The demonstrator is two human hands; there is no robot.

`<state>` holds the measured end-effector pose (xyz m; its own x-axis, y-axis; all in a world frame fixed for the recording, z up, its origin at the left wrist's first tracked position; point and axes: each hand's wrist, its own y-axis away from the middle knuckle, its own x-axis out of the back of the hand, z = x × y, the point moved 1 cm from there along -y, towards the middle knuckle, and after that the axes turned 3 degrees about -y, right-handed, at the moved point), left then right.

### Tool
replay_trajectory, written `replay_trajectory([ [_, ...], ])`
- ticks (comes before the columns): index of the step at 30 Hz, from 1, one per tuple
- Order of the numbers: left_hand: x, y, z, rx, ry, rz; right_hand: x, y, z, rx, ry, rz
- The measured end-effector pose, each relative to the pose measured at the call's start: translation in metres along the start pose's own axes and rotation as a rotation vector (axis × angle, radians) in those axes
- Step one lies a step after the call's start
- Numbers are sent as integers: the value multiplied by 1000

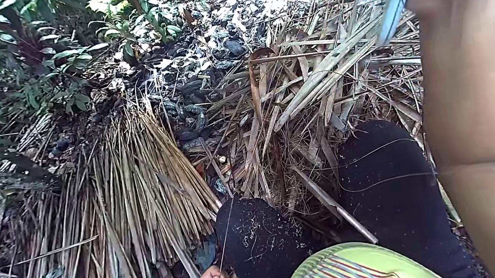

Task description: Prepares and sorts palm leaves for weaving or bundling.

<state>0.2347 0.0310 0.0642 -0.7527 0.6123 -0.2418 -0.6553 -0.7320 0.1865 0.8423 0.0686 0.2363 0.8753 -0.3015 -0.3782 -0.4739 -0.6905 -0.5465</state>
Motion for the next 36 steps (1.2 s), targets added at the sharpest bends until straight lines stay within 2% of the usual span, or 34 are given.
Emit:
replay_trajectory([
  [2,-12,-11,1,-17,59,-13,-35,43,4,-101,167,-145],
  [4,-24,-22,2,-11,141,-52,-78,100,23,-266,226,-394],
  [6,-34,-29,0,18,233,-85,-115,152,49,-440,236,-703],
  [8,-41,-33,-2,52,313,-140,-144,185,68,-539,206,-984],
  [10,-45,-35,-3,83,379,-202,-163,200,79,-582,103,-1108],
  [12,-46,-34,-6,105,416,-239,-168,201,82,-692,-49,-1074],
  [14,-43,-32,-8,115,435,-248,-160,185,80,-743,-137,-931],
  [16,-37,-28,-13,126,461,-250,-145,159,75,-667,-190,-760],
  [19,-23,-24,-20,137,469,-235,-122,120,66,-517,-257,-605],
  [26,8,-18,-32,151,434,-239,-94,72,42,-270,-186,-506],
  [36,15,-15,-28,125,431,-266,-95,55,27,-245,-129,-548],
])
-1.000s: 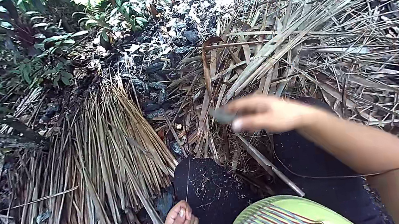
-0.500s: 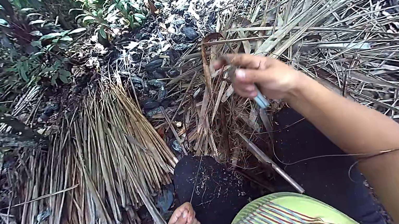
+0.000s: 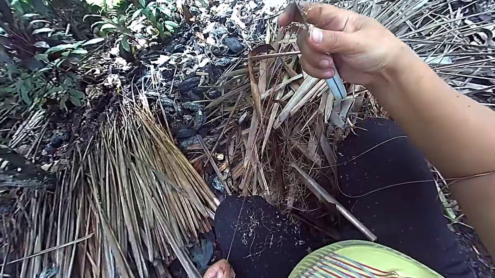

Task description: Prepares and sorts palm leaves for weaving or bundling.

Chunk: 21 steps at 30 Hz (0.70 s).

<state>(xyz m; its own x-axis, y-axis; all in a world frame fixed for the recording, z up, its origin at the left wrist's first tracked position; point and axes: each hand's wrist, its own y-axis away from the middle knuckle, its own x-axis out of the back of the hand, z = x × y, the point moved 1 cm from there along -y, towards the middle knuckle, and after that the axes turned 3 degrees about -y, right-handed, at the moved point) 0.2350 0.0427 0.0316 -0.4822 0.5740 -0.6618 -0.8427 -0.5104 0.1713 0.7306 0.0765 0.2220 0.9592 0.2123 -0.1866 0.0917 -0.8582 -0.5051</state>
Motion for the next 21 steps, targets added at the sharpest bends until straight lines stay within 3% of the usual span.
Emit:
replay_trajectory([
  [10,15,9,-3,-9,-18,7,21,-2,-23,28,75,118],
  [18,18,12,-2,-68,22,115,74,6,-56,210,-13,461],
  [21,7,3,0,-100,29,114,26,24,-32,42,218,374],
])
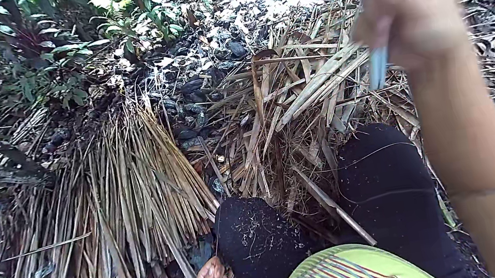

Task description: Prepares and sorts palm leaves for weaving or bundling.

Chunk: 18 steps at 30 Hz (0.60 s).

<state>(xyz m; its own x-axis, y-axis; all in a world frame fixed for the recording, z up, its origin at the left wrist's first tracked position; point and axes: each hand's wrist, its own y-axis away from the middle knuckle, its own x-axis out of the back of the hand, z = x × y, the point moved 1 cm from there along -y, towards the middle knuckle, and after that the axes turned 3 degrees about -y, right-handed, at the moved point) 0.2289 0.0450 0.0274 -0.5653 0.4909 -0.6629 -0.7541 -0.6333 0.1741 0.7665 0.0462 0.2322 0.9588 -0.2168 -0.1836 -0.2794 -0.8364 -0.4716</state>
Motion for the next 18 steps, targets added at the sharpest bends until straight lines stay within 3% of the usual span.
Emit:
replay_trajectory([
  [2,-9,-7,0,-14,-12,-8,-57,44,29,-246,88,-200],
  [4,-19,-14,-1,-24,-30,2,-114,87,64,-497,135,-531],
  [6,-29,-18,-3,-34,-72,14,-162,119,91,-588,111,-795],
  [8,-36,-20,-6,-42,-92,6,-194,139,104,-639,14,-904],
  [12,-35,-13,-7,-57,-82,-35,-198,127,100,-754,-188,-796],
  [15,-26,-6,-5,-61,-70,-36,-167,87,86,-654,-228,-557],
  [18,-16,-3,-5,-54,-73,-43,-140,52,68,-474,-254,-428],
])
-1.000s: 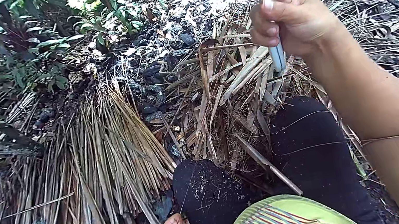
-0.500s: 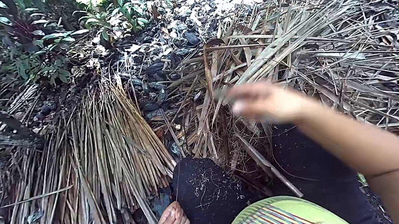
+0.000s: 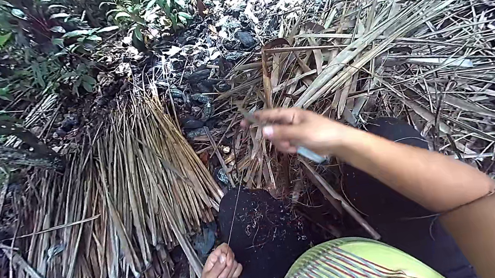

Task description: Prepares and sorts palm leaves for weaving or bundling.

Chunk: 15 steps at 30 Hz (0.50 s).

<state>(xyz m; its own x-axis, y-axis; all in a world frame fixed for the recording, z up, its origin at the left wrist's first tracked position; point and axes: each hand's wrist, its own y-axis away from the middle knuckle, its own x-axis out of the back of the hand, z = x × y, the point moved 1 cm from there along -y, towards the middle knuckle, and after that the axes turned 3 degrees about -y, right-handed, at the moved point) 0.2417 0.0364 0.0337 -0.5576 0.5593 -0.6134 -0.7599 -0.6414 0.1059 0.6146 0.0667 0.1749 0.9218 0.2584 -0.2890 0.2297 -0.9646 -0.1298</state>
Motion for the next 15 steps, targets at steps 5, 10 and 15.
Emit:
replay_trajectory([
  [5,9,2,3,0,-25,-23,16,-3,-34,105,5,32],
  [10,12,3,7,-15,-22,-50,19,-3,-43,115,35,7],
  [15,26,18,4,-6,-18,13,43,2,-73,263,137,79],
])
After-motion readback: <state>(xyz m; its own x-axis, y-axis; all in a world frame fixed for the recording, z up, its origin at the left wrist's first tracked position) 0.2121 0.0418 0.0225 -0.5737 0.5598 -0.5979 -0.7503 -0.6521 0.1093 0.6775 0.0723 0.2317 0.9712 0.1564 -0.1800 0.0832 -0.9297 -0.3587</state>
